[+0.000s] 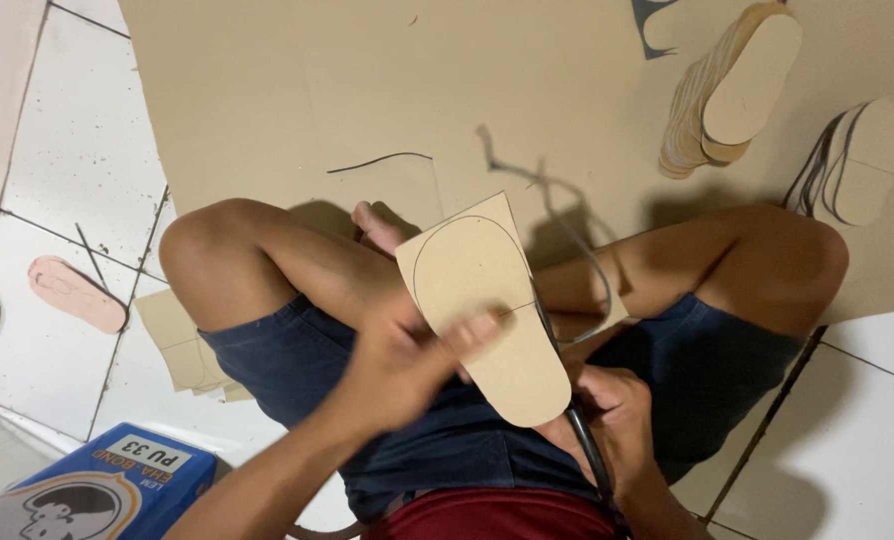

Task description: The person sits on the floor of a workshop and cuts sandal sole patterns from cardboard using scissors. They trace around a sole template onto cardboard sheets, cut out the traced shapes one at a time, and place the finished cutouts with a stack of similar soles.

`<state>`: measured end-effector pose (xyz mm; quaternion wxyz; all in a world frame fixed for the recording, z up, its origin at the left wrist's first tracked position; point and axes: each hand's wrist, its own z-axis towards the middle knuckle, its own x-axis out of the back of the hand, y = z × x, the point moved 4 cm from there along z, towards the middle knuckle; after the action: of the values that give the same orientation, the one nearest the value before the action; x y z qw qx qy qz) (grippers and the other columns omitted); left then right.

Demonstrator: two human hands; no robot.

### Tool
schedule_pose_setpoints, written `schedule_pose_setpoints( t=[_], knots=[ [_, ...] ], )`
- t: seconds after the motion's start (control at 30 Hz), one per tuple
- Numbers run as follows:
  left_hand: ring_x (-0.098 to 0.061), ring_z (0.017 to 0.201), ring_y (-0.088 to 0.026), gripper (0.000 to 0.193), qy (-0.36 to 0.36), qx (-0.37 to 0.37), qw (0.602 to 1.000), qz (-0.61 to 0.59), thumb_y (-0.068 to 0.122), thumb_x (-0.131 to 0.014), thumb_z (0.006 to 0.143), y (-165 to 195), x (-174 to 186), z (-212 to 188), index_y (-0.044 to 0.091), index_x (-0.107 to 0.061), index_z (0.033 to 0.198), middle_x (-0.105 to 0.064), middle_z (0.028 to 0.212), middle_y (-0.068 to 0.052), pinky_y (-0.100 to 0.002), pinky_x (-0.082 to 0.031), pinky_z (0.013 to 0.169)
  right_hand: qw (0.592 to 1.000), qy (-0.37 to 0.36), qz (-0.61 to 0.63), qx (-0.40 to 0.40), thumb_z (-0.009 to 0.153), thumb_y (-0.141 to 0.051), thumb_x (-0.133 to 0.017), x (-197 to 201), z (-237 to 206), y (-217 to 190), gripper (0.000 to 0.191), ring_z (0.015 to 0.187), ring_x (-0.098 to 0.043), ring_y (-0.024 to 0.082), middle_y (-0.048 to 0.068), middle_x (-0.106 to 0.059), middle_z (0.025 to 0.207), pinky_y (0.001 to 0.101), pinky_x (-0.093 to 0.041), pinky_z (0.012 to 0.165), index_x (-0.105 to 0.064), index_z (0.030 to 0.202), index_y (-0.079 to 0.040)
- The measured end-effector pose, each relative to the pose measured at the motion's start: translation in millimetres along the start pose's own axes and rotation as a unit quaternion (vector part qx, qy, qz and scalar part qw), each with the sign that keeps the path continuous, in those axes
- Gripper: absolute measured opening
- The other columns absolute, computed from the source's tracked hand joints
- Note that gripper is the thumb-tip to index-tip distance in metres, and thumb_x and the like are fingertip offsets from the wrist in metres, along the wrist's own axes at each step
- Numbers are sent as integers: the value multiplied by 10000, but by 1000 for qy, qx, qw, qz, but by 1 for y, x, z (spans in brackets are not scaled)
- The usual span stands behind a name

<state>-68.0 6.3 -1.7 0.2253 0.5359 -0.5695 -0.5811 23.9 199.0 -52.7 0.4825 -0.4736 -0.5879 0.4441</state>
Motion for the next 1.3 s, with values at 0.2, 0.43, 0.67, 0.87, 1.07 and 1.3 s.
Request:
schedule_pose_setpoints(
  t=[0.2, 0.43, 0.67, 0.87, 1.07, 1.3],
  knots=[
    [-637, 730, -45, 398, 2, -20, 997, 78, 260, -596, 1067, 5, -6, -8, -39, -653, 1324, -744, 924, -51, -186, -490, 585, 999, -17, -10, 30, 911, -303, -693, 5, 3, 1, 333, 689, -649, 73, 2, -673, 803, 235, -514, 614, -660, 1048, -1],
    [-652, 902, -50, 391, -3, -44, 996, 84, 257, -564, 1085, 9, -12, -7, -51, -628, 1317, -735, 1035, -56, -199, -518, 695, 997, 31, 65, -31, 893, -304, -718, 1, -14, 25, 303, 582, -627, 75, 24, -684, 693, 241, -486, 522, -681, 889, -3],
    [-569, 611, -49, 324, -24, 37, 998, 42, 251, -593, 1077, 3, -13, -12, -42, -710, 1151, -708, 816, -28, -203, -440, 524, 992, 22, 71, -104, 967, -393, -580, 3, -8, 29, 409, 581, -641, 55, -11, -696, 693, 220, -489, 510, -701, 879, -12],
    [-556, 578, -45, 307, -20, 76, 997, 0, 243, -594, 1059, -4, -12, -11, -38, -705, 1118, -699, 775, -37, -215, -409, 476, 995, 19, 74, -64, 884, -292, -727, 2, -11, 26, 331, 542, -598, 90, 21, -666, 663, 266, -465, 492, -728, 947, 34],
    [-526, 555, -43, 284, -50, 101, 993, -20, 219, -592, 1059, -10, -8, -10, -36, -705, 1112, -711, 792, -38, -215, -382, 462, 997, -5, -3, -83, 799, -267, -760, 5, -6, 26, 304, 548, -608, 104, 31, -679, 674, 280, -468, 496, -719, 916, 10],
    [-546, 550, -46, 265, -80, 115, 990, -5, 202, -594, 1070, -12, -1, -11, -34, -709, 1109, -700, 764, -37, -209, -392, 458, 990, -31, 119, -73, 853, -282, -728, 1, 1, -2, 330, 667, -628, 102, 23, -709, 768, 276, -508, 605, -722, 1001, 13]
  ],
)
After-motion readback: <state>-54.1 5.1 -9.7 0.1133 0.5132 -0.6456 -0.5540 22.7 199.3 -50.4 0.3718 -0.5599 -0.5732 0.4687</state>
